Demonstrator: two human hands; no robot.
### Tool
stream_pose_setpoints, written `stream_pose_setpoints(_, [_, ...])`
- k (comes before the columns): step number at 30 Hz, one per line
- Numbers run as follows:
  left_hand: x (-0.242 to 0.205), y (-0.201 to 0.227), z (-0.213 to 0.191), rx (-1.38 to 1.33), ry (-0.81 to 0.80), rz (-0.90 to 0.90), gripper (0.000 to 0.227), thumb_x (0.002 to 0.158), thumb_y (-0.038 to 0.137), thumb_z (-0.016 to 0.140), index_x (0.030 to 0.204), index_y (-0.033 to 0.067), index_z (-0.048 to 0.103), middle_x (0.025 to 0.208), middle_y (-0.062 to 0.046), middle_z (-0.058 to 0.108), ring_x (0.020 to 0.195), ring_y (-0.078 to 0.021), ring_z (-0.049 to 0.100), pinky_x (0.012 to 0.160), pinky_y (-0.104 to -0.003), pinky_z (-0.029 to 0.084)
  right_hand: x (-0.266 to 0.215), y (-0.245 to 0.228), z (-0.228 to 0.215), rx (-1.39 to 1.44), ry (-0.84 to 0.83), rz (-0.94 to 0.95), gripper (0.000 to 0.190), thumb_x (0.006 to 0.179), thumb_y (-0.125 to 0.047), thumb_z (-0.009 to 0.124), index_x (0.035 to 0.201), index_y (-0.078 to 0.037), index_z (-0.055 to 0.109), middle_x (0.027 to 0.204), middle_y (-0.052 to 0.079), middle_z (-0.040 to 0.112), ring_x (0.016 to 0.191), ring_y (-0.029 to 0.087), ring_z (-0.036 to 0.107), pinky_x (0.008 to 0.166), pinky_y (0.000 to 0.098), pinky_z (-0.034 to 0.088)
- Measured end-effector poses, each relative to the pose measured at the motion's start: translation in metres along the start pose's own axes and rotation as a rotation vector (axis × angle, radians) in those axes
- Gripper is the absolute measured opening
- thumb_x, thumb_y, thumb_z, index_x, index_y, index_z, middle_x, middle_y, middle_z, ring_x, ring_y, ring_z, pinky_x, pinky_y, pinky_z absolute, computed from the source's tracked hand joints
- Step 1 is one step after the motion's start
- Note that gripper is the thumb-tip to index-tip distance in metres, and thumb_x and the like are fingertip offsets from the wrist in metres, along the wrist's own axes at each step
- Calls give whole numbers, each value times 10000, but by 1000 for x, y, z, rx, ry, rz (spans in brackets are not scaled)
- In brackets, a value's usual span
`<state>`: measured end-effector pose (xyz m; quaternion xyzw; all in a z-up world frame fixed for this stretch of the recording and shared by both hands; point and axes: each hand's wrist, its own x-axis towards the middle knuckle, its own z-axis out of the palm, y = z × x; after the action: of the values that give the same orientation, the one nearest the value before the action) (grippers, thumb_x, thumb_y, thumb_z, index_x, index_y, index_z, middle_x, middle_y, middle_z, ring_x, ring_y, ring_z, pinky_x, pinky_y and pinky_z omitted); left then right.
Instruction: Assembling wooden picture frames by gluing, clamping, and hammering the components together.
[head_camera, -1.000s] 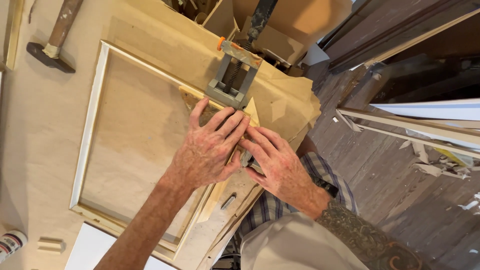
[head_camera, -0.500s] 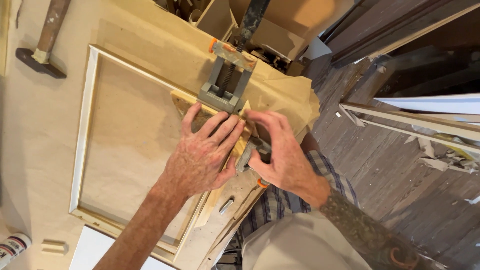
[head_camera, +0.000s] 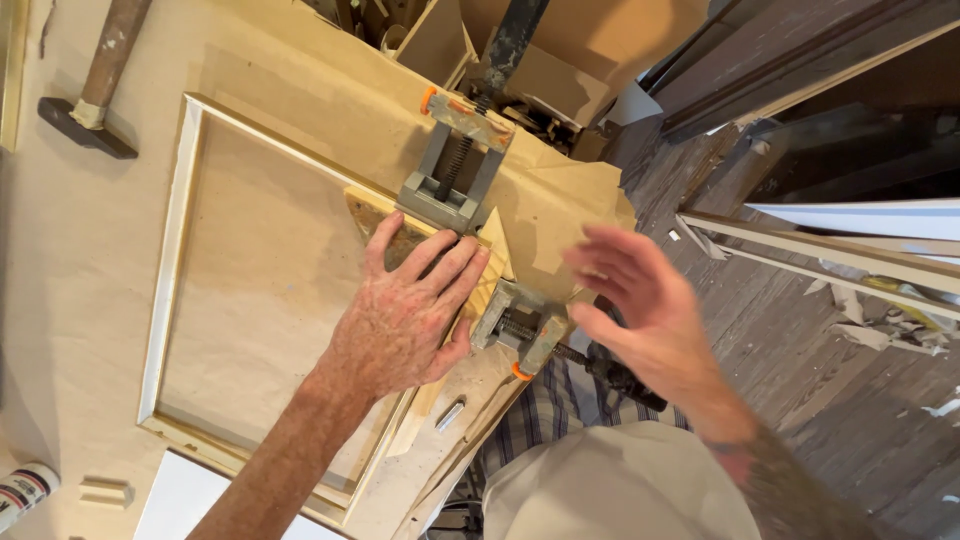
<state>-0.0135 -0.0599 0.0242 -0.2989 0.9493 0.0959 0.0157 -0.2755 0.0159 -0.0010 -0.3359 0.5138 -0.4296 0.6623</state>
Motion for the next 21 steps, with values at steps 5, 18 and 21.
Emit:
stream_pose_setpoints(5, [-1,0,0,-17,22,2,554,874,351,610,1345,62,655,1332,-58,631,1264,-237,562,1174,-642,282,-65,50,-73,-641,92,-133,351,991,-5,468,812,-49,766,719,87,794,497,98,743,323,124,481])
stream_pose_setpoints(18, [0,0,-3,-14,25,1,556,871,331,625,1351,52,648,1334,-59,624,1252,-227,561,1176,-636,283,-122,93,-70,-1073,-123,-208,444,901,-313,720,1270,-84,627,1035,28,743,647,96,715,598,237,625])
stream_pose_setpoints(21, [0,0,-4,-6,23,4,560,870,337,616,1349,50,646,1331,-57,616,1256,-229,553,1178,-627,275,-115,90,-63,-721,-9,296,343,948,-265,605,1228,-129,748,725,-5,744,401,100,391,430,292,296])
